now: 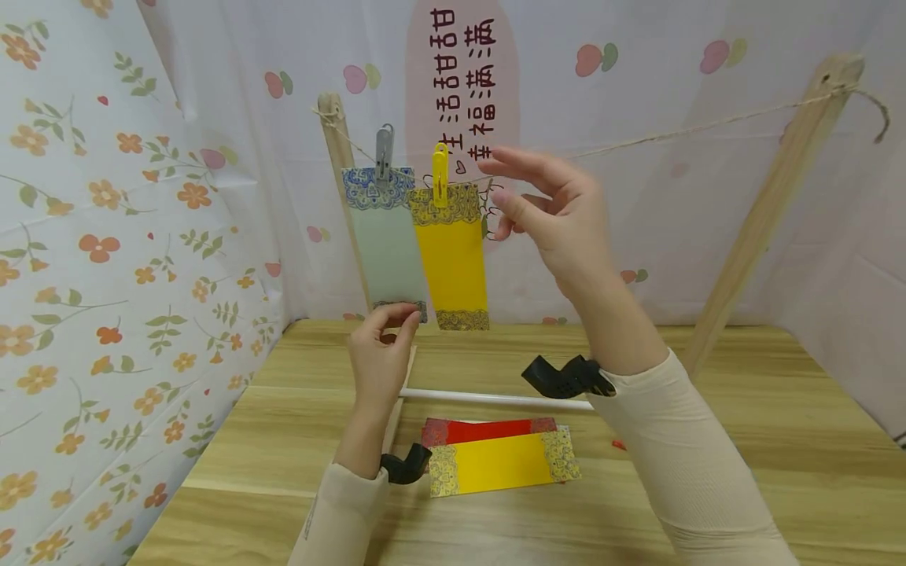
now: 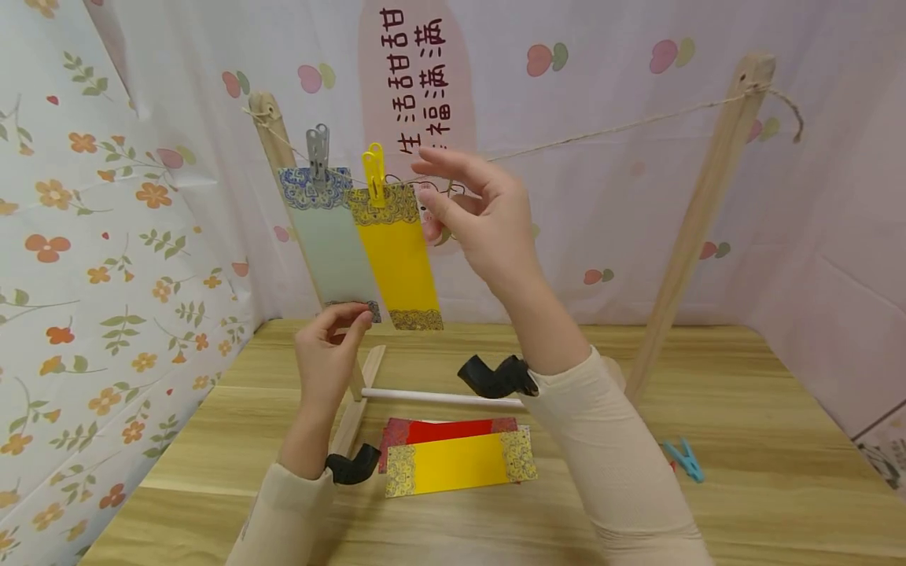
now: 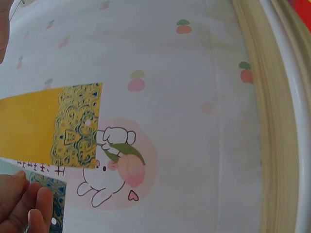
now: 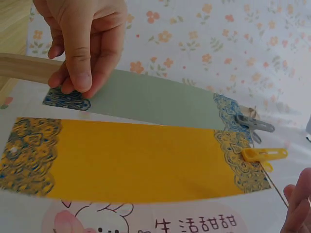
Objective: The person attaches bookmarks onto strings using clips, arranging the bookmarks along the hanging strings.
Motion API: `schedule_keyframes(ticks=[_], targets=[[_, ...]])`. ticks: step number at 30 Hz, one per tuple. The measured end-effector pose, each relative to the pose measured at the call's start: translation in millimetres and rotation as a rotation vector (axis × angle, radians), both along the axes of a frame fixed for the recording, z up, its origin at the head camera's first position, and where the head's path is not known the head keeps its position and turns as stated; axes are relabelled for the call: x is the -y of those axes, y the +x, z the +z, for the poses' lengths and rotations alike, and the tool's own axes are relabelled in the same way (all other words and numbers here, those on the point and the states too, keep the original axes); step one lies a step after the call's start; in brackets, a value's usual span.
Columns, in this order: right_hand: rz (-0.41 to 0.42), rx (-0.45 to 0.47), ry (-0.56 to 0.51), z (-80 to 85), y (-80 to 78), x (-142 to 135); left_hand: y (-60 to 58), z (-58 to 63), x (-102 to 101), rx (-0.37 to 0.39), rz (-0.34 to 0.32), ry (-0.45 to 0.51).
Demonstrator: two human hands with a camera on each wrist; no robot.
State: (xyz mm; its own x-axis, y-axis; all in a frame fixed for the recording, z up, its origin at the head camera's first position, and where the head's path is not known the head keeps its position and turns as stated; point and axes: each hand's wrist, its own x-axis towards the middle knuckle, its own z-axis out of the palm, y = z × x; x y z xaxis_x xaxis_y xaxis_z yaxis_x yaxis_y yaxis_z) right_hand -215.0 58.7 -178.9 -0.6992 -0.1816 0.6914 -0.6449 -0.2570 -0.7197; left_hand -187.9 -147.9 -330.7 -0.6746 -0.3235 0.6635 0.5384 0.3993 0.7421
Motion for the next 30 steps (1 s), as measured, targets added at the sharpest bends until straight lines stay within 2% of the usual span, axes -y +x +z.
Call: schedule_keyframes(ticks=[3,7,10,13,17,19,21,24,30], targets=[[-0.025,-0.006,0.064,-12.5,6.9,-11.1,2.3,-4.4,-3.7,0.018,-0.007,-0.038],[-0.065,-0.014,0.202,-32.1,13.1,-25.2,4.1,-10.2,-7.9,0.055,-0.034,-0.084],[-0.104,0.008,0.315,-49.4,16.5,-36.5,5.6,-14.0,-9.5,0.134,-0.065,-0.143],[-0.136,0.037,0.394,-69.3,20.8,-48.4,7.1,-18.7,-10.7,0.269,-0.143,-0.269],[-0.160,0.053,0.458,-97.6,27.1,-63.4,8.7,-24.4,-11.6,0.452,-0.333,-0.439],[-0.164,0.068,0.474,-110.2,30.0,-71.3,8.8,-26.6,-12.9,0.500,-0.405,-0.500],[-0.177,0.089,0.487,-121.1,32.3,-80.1,8.8,-28.3,-15.0,0.532,-0.446,-0.533],[-0.214,0.123,0.508,-133.6,34.1,-93.4,8.7,-31.2,-18.3,0.533,-0.475,-0.585],[-0.273,0.138,0.580,-151.7,36.0,-122.1,8.8,-39.7,-25.3,0.613,-0.541,-0.639]])
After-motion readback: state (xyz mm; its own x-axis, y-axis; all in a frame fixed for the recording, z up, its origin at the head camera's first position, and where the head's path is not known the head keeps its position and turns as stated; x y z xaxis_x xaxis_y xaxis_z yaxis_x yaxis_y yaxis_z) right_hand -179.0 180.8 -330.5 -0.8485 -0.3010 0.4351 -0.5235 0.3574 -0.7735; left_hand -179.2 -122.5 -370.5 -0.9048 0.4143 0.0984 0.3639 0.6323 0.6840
